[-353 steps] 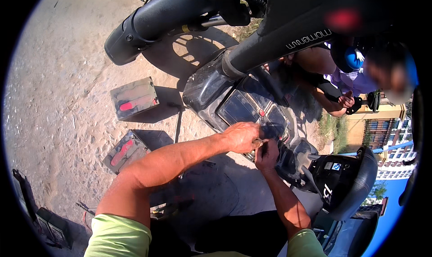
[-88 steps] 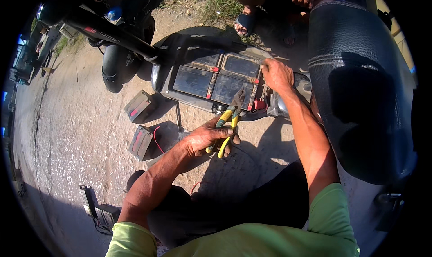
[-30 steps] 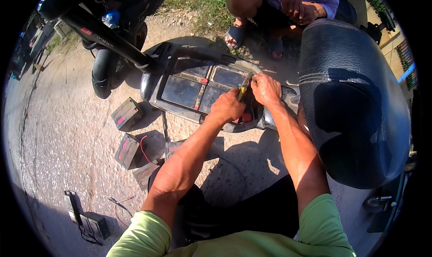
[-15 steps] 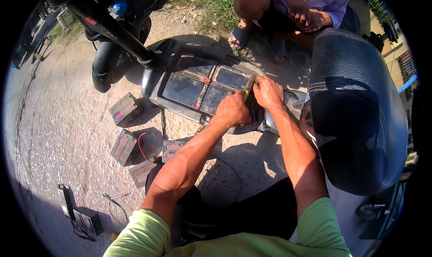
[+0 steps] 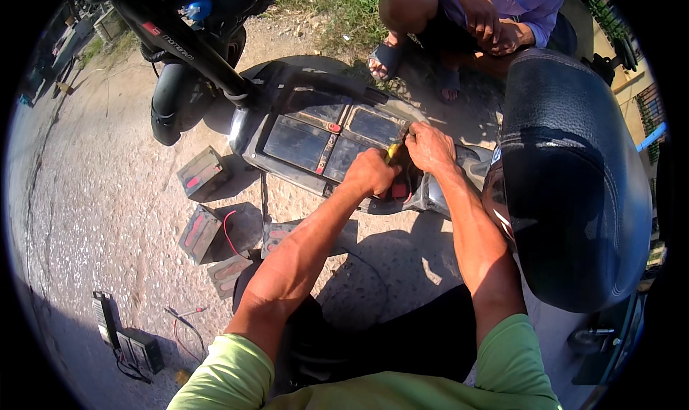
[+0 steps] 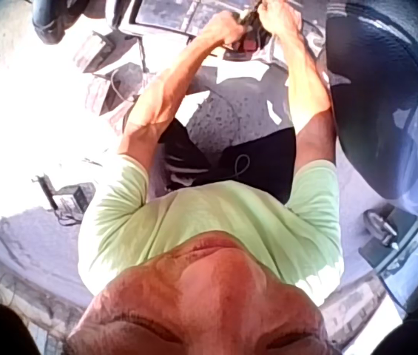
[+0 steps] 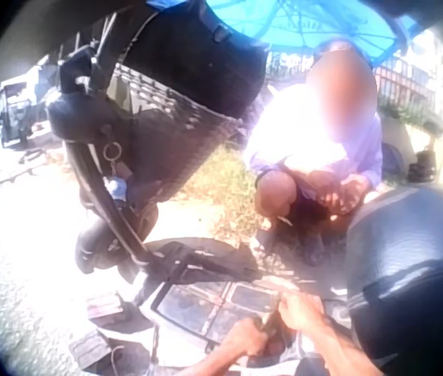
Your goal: The person installs several batteries into the under-seat compartment of a scooter. They place each battery into the compartment, connect the red and black wires between them, and tighten the terminal nuts using a wrench and pliers.
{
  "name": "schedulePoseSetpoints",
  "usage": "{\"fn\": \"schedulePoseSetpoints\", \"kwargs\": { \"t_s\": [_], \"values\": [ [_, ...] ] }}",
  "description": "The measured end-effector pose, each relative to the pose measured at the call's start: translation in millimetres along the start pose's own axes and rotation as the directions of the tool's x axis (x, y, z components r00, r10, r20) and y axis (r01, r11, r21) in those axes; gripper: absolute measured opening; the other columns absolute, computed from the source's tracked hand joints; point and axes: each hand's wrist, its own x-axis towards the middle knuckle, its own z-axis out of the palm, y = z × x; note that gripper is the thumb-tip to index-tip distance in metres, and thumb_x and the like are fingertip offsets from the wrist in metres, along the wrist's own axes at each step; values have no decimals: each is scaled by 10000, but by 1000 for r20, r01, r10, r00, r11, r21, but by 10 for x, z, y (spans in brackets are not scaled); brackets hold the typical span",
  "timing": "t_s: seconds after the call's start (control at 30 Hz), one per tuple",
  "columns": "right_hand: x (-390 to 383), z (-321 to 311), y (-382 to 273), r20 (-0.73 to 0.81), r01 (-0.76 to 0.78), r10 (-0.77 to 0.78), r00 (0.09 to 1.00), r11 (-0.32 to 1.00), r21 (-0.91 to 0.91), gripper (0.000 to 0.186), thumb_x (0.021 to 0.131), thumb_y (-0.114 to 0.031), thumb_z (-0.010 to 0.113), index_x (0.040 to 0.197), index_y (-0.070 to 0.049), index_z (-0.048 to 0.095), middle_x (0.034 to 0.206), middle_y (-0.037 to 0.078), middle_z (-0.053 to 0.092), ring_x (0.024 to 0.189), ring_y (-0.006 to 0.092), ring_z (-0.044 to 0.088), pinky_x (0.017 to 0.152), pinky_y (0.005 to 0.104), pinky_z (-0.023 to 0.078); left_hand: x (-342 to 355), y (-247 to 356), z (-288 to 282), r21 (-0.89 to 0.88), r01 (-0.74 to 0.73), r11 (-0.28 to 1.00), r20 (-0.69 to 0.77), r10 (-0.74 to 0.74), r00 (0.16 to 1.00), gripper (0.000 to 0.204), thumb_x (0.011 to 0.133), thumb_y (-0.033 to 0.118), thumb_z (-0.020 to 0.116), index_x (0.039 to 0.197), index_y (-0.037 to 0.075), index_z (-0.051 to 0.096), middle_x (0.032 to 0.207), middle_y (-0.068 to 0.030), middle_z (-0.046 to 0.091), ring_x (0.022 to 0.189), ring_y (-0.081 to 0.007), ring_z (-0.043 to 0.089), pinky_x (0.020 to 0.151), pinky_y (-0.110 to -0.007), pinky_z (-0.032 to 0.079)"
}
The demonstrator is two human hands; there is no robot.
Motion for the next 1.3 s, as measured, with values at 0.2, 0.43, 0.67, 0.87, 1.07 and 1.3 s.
{"fn": "schedulePoseSetpoints", "kwargs": {
  "t_s": [0.2,0.43,0.67,0.87,1.07,1.3],
  "values": [
    [20,81,77,-40,31,-30,999,999,20,251,948,-256,582,959,-27,685,1017,178,694,1020,402,676,881,532,530,-1,33,119,236,-15,972,-135,48,990,478,866,360,762,1193,15,722,1364,-251,614,1197,-397,656,1011,-452,532],
    [21,20,23,-5,-11,12,1000,1000,12,262,957,-277,569,972,-52,701,1041,173,707,1002,413,679,878,535,531,144,-42,-92,-377,79,923,166,-17,986,295,909,193,737,1114,-19,734,931,-122,753,724,-237,720,685,-360,588],
    [50,18,-10,24,-49,49,999,999,0,268,966,-295,575,989,-65,712,1078,158,714,1018,417,677,895,532,530,420,-409,-40,-765,435,475,533,86,842,221,1006,168,651,1119,-22,664,863,-178,731,707,-290,724,612,-468,614],
    [30,-19,-21,17,-43,43,999,999,11,261,972,-294,580,996,-68,709,1090,153,713,1022,416,675,891,532,530,395,-471,-54,-794,501,345,576,161,801,260,1024,184,628,1178,-25,642,870,-176,731,763,-301,738,642,-452,628],
    [33,21,14,21,-13,13,1000,1000,6,243,962,-262,571,978,-44,679,1054,169,697,1016,414,671,885,537,523,202,-122,-150,-196,13,981,194,26,981,385,827,253,757,1054,-57,742,1095,-238,747,953,-327,742,921,-408,575],
    [49,61,43,1,12,-12,1000,1000,10,243,943,-239,562,971,-24,672,1048,185,688,1036,414,663,899,535,520,50,29,159,238,-58,970,-103,84,991,427,852,286,715,1177,9,717,1156,-299,693,1139,-437,665,998,-487,537]
  ]
}}
